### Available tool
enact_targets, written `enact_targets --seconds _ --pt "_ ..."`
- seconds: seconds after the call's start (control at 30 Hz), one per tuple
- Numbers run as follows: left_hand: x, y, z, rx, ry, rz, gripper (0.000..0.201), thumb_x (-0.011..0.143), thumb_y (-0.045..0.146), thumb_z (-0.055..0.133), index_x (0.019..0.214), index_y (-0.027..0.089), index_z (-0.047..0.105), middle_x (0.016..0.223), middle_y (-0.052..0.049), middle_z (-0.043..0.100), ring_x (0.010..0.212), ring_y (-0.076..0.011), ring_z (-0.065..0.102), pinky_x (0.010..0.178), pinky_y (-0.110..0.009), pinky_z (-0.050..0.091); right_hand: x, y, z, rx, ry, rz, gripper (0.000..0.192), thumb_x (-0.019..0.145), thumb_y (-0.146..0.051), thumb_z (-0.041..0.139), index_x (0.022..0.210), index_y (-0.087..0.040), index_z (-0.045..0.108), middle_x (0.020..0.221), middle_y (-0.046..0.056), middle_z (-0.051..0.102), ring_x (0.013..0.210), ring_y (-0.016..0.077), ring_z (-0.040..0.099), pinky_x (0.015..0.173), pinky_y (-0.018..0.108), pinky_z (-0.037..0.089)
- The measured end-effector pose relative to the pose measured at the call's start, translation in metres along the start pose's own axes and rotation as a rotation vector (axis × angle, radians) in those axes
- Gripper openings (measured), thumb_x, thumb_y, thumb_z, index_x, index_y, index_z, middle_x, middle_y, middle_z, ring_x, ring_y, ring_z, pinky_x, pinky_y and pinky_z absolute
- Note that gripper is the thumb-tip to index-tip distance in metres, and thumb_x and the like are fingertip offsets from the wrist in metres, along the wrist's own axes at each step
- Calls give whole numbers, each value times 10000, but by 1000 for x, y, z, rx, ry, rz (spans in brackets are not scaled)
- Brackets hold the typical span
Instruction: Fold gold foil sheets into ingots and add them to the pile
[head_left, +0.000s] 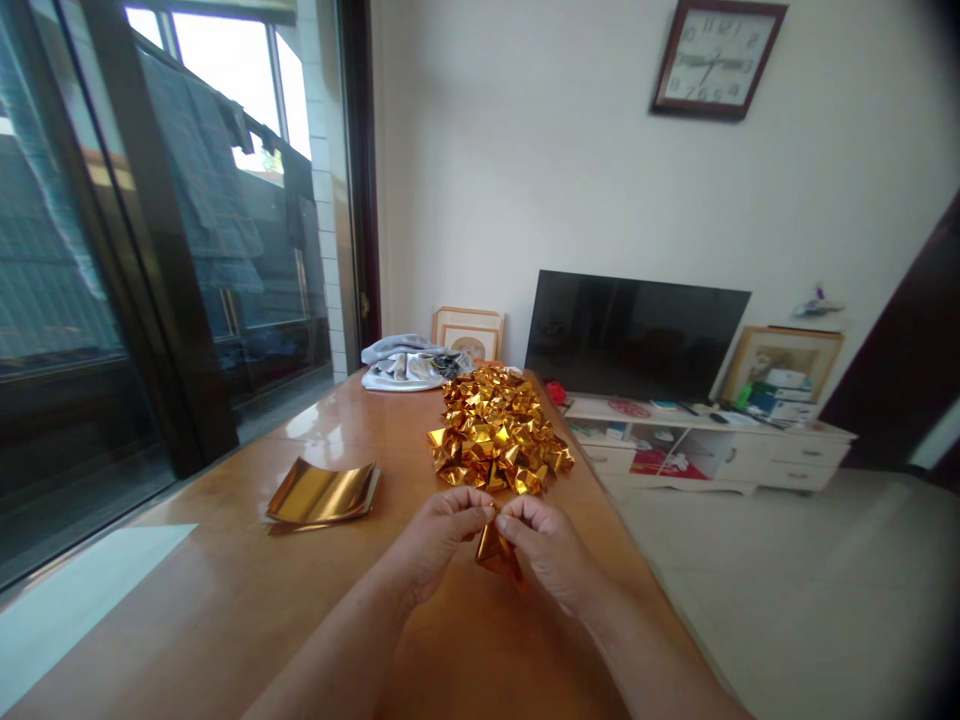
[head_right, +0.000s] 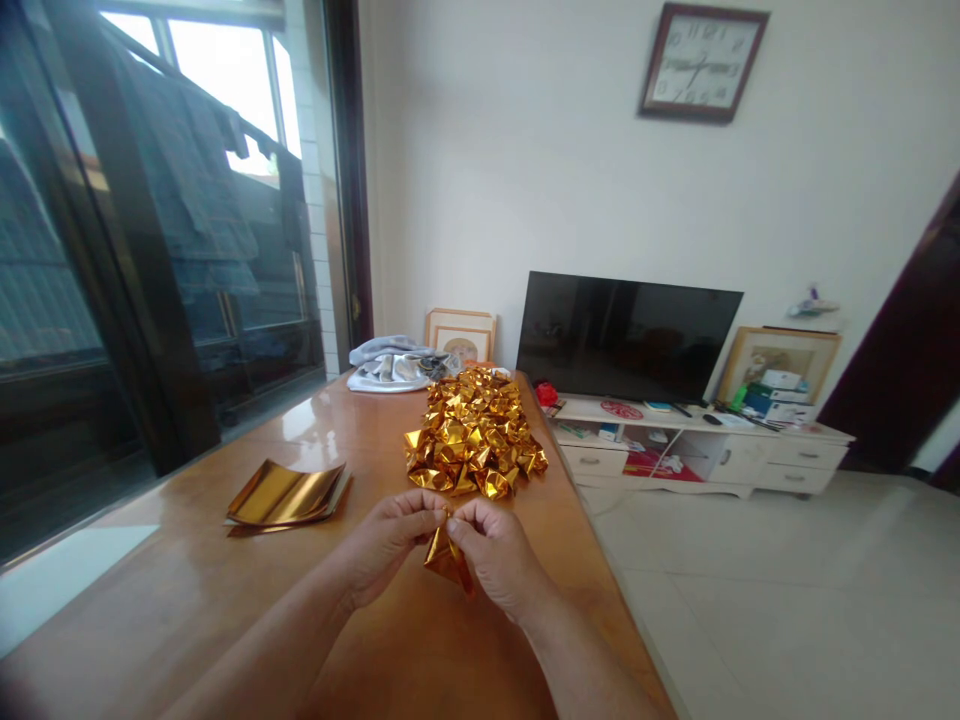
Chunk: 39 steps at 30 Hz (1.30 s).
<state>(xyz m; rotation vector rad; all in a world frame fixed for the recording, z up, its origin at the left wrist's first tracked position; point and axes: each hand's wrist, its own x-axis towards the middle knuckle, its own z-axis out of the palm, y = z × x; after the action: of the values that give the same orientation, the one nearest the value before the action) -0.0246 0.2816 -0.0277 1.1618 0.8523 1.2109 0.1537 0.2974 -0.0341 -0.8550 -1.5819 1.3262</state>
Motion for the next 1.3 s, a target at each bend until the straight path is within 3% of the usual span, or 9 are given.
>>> enact_targets --seconds 0.27,0.43,0.6,0.8,0.93,1.1,1.3 --pt "2 -2 7 83 92 49 222 791 359 726 772 149 656 675 18 549 646 -112 430 642 -251 323 0 4 0 23 -8 76 309 838 -465 681 802 -175 580 662 -40 539 568 103 425 527 229 335" --pt "8 -10 4 14 243 80 258 777 385 728 735 156 618 651 30 522 611 -103 410 614 -251 322 2 3 -2 -33 13 131 253 805 -399 688 760 -173 586 619 -55 503 571 102 403 540 231 307" --pt "12 -16 -1 -66 312 52 272 765 407 723 787 159 616 728 3 587 654 -119 499 636 -253 362 4 1 -5 -71 20 115 184 779 -347 672 777 -170 619 662 -48 543 620 113 438 602 244 344" --pt "9 -14 -4 -41 230 -65 283 798 431 717 825 166 623 743 9 590 652 -110 512 613 -239 348 6 5 -10 -123 9 94 158 789 -319 635 748 -174 588 622 -66 484 577 100 373 559 235 291" --pt "10 -13 -5 7 163 -58 297 788 429 748 809 148 656 708 2 607 615 -101 486 598 -240 339 7 7 -9 -112 18 80 155 788 -304 633 725 -176 574 616 -62 481 577 101 378 542 232 275" --pt "14 -15 -11 -34 251 -2 303 737 415 791 790 138 681 770 -28 667 700 -135 566 672 -260 406 8 5 -9 -82 41 111 213 814 -356 642 719 -175 579 605 -48 531 562 103 417 555 230 315" --pt "13 -15 -13 -21 273 -52 365 719 454 788 863 129 706 831 -55 693 720 -149 586 688 -266 422 9 4 -17 -112 28 105 201 815 -348 636 721 -177 588 629 -32 577 571 110 454 560 230 335"
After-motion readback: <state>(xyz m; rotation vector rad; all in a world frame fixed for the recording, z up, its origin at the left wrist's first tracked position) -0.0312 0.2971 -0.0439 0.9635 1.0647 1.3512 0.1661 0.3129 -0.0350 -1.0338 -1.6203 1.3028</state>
